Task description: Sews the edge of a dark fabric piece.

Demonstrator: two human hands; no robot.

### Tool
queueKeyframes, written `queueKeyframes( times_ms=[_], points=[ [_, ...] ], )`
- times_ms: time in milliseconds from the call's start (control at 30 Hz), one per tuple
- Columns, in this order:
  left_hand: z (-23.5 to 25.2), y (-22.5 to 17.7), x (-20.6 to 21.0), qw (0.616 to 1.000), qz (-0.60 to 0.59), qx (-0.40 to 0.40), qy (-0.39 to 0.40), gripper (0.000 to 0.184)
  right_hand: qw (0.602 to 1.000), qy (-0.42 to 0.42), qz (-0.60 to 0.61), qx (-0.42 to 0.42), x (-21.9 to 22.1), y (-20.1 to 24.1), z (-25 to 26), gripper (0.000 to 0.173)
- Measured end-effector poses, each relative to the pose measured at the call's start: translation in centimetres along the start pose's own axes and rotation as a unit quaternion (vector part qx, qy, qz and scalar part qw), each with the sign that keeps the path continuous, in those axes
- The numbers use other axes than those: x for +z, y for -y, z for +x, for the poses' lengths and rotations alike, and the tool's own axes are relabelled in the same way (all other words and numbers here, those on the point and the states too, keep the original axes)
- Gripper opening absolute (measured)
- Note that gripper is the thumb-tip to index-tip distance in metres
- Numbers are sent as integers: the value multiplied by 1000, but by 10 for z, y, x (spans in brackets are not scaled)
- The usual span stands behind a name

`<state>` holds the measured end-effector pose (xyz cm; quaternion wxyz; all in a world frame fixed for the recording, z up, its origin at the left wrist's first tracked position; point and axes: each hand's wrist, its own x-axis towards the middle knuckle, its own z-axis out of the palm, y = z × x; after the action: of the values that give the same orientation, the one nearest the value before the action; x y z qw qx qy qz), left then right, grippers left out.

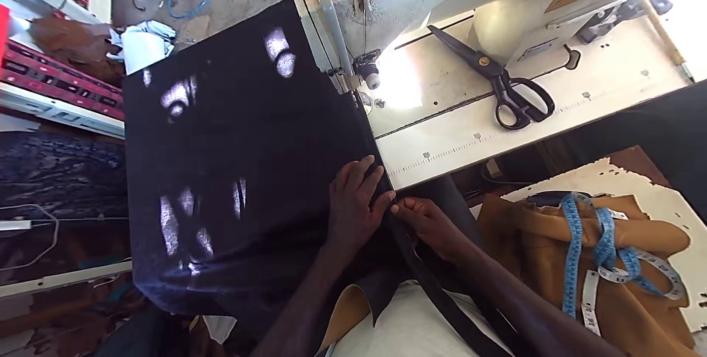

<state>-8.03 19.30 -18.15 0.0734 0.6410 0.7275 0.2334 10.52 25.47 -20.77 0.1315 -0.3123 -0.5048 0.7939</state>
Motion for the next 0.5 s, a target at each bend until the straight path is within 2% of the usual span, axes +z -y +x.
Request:
queueKeyframes(
  times_ms=[100,167,200,267,300,333,433,500],
  points=[
    [-7,-5,-1,1000,11,3,-3,49,998,-12,-61,-12,-3,3,0,30],
    [-10,-7,1,1000,19,1,-10,48,977,-53,-197,-66,-6,7,0,26],
    [-11,-7,1,1000,24,1,-11,48,947,-90,-286,-114,-7,9,0,24],
    [-11,-5,5,999,31,1,-19,47,862,-151,-417,-244,-9,17,0,18],
    [-10,-4,7,999,29,-2,-25,45,820,-157,-453,-313,-11,21,4,16],
    [-9,-4,9,999,27,-3,-27,44,788,-138,-475,-367,-14,26,10,20],
    [-14,-7,8,999,22,6,-27,39,733,-40,-527,-428,-25,27,32,45],
    [-15,-6,9,999,23,11,-41,36,710,-32,-547,-443,-29,14,41,45]
  ],
)
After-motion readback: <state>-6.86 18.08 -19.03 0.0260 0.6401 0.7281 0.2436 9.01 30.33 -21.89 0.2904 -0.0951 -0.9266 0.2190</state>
